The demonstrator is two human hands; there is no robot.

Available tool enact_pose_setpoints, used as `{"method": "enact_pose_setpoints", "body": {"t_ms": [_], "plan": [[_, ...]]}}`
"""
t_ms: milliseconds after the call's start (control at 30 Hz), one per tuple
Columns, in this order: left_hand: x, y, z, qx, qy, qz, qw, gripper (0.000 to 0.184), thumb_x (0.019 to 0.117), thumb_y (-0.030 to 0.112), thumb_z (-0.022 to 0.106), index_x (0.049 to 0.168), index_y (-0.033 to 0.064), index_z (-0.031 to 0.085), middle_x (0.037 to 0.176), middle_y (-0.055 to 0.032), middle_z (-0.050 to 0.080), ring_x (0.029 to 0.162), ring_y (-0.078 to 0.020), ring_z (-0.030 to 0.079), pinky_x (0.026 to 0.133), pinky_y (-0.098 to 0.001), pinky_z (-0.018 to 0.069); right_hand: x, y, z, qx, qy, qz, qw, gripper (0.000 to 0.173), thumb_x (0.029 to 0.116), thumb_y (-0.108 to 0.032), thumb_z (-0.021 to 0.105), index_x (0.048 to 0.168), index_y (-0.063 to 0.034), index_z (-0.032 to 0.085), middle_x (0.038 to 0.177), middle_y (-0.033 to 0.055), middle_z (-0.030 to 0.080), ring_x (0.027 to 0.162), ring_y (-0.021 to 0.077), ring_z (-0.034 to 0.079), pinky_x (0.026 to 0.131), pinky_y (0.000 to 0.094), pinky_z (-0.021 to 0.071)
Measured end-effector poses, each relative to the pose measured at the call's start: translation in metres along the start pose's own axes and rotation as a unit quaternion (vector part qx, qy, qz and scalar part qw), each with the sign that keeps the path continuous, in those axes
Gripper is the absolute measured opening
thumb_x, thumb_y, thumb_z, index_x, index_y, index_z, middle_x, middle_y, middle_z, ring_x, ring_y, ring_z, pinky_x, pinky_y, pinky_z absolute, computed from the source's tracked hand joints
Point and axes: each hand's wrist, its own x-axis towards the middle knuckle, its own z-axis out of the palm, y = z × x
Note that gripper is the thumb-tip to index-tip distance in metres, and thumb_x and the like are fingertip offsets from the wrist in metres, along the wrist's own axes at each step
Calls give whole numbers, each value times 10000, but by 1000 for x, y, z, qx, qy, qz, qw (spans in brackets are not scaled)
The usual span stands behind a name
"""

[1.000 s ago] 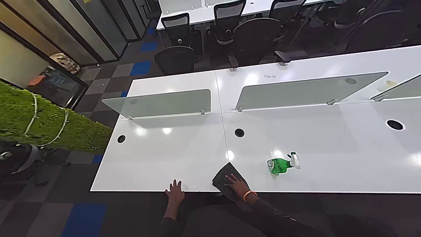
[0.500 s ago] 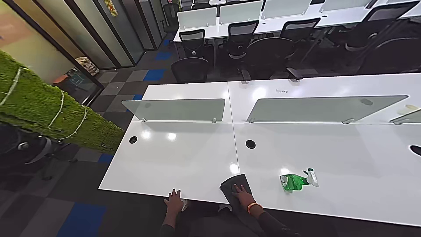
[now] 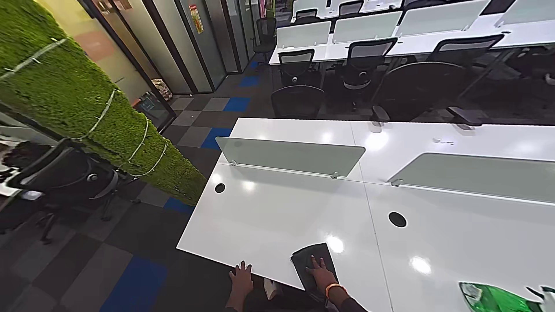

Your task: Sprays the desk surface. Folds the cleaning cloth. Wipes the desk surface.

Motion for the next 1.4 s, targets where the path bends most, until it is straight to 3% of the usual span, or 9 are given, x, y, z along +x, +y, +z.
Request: {"method": "enact_pose_setpoints", "body": {"t_ms": [167, 300, 533, 700, 833, 1100, 1200, 1300, 1400], "plan": [[18, -45, -20, 8, 0, -12, 1000, 709, 922, 339, 695, 1575, 240, 437, 1702, -145, 253, 1528, -471, 264, 1131, -787, 242, 4, -19, -2, 32, 11, 54, 998, 758, 834, -207, 747, 1530, -378, 501, 1752, 34, 100, 1564, 502, 125, 981, 713, 505], [33, -42, -31, 7, 10, 21, 1000, 764, 877, 292, 722, 1579, 231, 428, 1703, -160, 240, 1530, -486, 248, 1123, -794, 250, 7, -33, -2, 58, 9, 91, 994, 772, 855, -271, 767, 1555, -378, 461, 1753, 48, 78, 1562, 507, 126, 975, 746, 480], [55, 25, -49, 35, 3, 118, 992, 799, 886, 264, 724, 1606, 244, 379, 1727, -149, 161, 1554, -483, 184, 1141, -795, 214, 3, -36, -6, 112, 2, 95, 989, 891, 849, -229, 790, 1604, -405, 350, 1756, 68, 5, 1567, 519, 52, 996, 744, 474], [71, 77, -64, 47, 19, 170, 984, 855, 880, 298, 734, 1629, 259, 325, 1739, -147, 97, 1568, -481, 126, 1144, -799, 196, 10, -36, -12, 124, 10, 95, 988, 959, 857, -277, 803, 1620, -465, 254, 1752, 90, -63, 1561, 539, -33, 1013, 830, 373], [87, 111, -83, 53, 38, 177, 982, 965, 848, 312, 794, 1651, 280, 258, 1747, -136, 35, 1572, -497, 61, 1143, -811, 167, 31, -25, -36, 123, 14, 88, 988, 960, 861, -272, 801, 1617, -479, 246, 1752, 90, -70, 1558, 544, -55, 1025, 864, 313], [138, 164, -105, 68, 90, 134, 985, 1312, 626, 281, 964, 1668, 309, 168, 1746, -136, -55, 1563, -531, 5, 1121, -823, 184, 79, 3, -97, 133, 31, 75, 988, 978, 836, -186, 820, 1598, -498, 293, 1755, 72, -45, 1560, 535, -70, 1029, 883, 281], [152, 174, -112, 99, 84, 111, 985, 1466, 507, 289, 1010, 1671, 328, 120, 1742, -147, -78, 1541, -574, 54, 1115, -816, 211, 102, 14, -123, 128, 38, 68, 989, 1019, 808, -155, 832, 1599, -497, 289, 1755, 76, -50, 1557, 542, -68, 1015, 895, 274], [162, 180, -117, 141, 73, 109, 981, 1504, 471, 306, 1016, 1672, 321, 113, 1722, -240, -44, 1475, -648, 189, 1127, -783, 244, 130, 23, -156, 119, 50, 65, 990, 1037, 814, -145, 833, 1613, -479, 263, 1752, 96, -59, 1551, 557, -72, 1006, 905, 266], [164, 181, -117, 159, 64, 104, 980, 1500, 476, 289, 1013, 1672, 319, 109, 1715, -263, -36, 1456, -665, 211, 1132, -780, 235, 162, 28, -194, 119, 67, 71, 988, 1019, 817, -158, 833, 1613, -468, 277, 1752, 98, -53, 1550, 561, -57, 989, 902, 288]]}}
